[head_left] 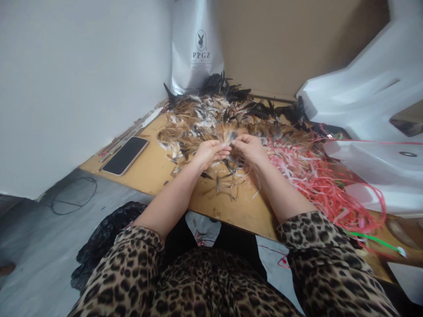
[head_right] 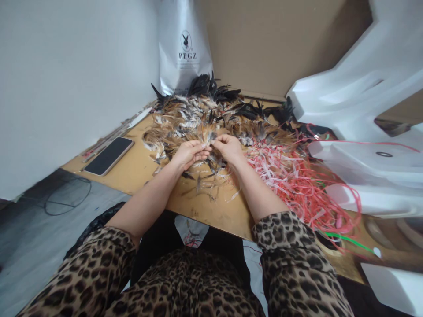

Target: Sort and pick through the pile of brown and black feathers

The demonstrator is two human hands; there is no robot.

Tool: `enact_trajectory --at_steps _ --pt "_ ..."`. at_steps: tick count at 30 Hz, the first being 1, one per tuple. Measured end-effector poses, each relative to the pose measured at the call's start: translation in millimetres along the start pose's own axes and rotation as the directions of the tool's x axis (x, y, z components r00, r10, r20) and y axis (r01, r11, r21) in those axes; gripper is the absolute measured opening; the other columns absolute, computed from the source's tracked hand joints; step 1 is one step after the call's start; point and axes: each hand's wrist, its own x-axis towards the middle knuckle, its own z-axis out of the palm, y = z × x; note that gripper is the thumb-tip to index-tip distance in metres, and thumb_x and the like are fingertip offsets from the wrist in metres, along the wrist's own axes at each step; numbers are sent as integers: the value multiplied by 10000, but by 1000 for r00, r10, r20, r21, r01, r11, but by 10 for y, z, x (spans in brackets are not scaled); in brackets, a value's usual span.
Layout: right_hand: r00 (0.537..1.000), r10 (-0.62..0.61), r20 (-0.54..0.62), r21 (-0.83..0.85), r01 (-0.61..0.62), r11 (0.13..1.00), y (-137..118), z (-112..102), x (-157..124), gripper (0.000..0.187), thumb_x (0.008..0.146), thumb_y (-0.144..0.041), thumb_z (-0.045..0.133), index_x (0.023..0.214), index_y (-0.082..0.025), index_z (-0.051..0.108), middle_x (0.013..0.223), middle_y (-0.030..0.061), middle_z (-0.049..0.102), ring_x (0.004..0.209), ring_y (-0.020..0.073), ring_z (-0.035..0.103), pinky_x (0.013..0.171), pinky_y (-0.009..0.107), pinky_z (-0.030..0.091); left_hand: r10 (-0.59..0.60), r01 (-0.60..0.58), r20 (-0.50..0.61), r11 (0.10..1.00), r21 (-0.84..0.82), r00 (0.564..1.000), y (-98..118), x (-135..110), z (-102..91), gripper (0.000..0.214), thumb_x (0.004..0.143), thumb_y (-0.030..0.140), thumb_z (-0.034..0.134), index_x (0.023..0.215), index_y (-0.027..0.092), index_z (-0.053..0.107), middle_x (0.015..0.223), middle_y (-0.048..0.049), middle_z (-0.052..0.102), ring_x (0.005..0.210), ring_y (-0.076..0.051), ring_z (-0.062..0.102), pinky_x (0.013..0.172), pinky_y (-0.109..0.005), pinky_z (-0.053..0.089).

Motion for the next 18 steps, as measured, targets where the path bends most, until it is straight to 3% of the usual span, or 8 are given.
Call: enact_trajectory --at_steps 7,18 --pt "999 -3 45 2 3 1000 40 21 -7 275 583 -414 691 646 -166 589 533 -24 560 472 87 459 472 218 364 1 0 -29 999 42 1000 31 -13 28 212 662 260 710 737 87 614 700 -62 672 548 -67 602 584 -187 492" --pt "1000 15 25 9 -15 1000 2 43 -36 257 574 -382 694 606 -160 568 499 -35 541 442 74 434 439 205 322 33 -32 -51 999 31 998 32 -2 45 203 672 260 702 734 88 612 686 -53 666 557 -70 605 577 -185 486"
